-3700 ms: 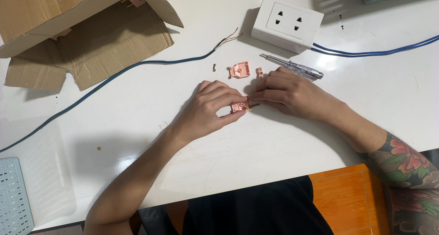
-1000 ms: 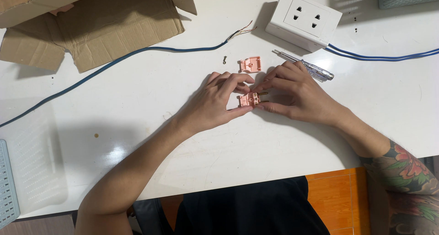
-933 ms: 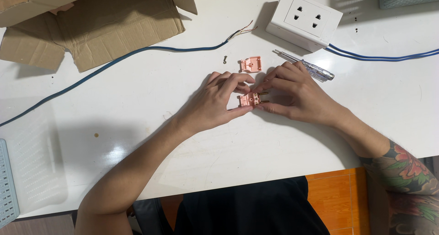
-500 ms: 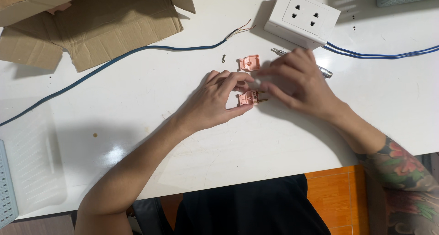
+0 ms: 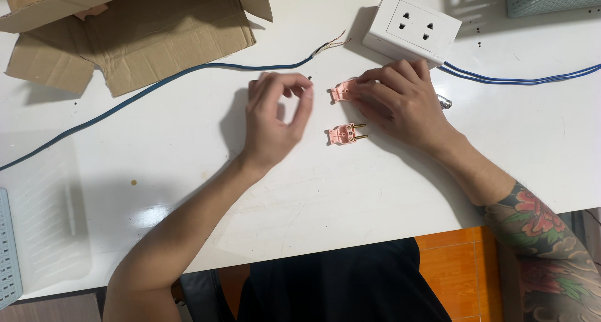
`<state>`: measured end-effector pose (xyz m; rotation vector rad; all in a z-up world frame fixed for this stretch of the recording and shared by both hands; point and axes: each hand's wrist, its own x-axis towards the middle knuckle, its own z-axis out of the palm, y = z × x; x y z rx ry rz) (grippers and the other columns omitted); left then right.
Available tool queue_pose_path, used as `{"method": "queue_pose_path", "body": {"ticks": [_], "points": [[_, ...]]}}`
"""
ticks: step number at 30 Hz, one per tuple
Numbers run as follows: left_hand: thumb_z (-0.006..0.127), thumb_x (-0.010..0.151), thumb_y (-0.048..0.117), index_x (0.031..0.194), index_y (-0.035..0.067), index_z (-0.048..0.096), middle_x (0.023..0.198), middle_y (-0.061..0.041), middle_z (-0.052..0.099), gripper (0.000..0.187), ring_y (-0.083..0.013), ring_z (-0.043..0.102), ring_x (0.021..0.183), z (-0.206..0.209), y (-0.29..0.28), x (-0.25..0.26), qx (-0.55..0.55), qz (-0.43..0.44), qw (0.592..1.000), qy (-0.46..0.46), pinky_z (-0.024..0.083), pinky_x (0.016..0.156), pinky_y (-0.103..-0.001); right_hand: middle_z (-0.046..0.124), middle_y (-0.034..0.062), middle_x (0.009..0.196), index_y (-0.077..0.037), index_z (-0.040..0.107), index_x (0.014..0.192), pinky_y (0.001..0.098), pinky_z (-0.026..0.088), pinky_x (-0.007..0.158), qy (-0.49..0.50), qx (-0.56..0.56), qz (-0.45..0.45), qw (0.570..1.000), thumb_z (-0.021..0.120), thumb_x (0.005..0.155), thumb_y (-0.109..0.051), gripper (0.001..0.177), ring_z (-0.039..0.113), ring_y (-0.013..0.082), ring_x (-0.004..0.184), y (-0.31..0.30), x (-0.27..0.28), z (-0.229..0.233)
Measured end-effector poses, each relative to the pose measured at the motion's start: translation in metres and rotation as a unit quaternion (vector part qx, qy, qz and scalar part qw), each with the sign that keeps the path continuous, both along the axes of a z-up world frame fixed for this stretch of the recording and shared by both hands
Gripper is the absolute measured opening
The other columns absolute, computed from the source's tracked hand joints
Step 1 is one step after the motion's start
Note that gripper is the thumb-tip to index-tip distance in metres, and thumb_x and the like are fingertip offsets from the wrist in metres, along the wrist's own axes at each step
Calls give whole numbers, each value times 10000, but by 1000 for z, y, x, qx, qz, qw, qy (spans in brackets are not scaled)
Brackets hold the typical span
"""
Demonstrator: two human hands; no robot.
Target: The person assembles a pink electrical plug by inserting wires into the terminals and securing them with a screwdriver. They then attach the plug's casing and tighten the screws to complete the assembly.
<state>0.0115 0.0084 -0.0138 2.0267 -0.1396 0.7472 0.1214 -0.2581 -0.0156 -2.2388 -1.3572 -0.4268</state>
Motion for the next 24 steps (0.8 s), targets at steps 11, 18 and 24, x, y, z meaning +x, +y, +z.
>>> {"method": "queue_pose_path", "body": {"ticks": [11,18,24], "points": [[874,1087,214,1426,158,772,1283,-18,752,358,-241,699,1168,-5,-9,0,103,-108,989,-19,467,998,-391,841,76,1180,-95,844,1197,415,457,984,166,80,37,982,812,1146,-126,67,733,307,1096,0,-14,19],[849,1114,293,1170,176,819,1104,52,793,133,-195,711,1072,-3,-11,-1,93,-105,990,-25,441,1022,-403,837,61,1077,-62,819,1300,412,515,979,252,141,46,956,814,1121,-168,208,764,290,1023,-6,-21,3],[823,1123,376,1075,203,843,988,93,796,180,-174,682,1058,-10,-8,0,55,-109,992,11,426,1035,-409,815,122,1150,-50,822,1314,448,504,975,108,102,59,987,976,998,-207,384,710,332,1011,6,-29,13]]}}
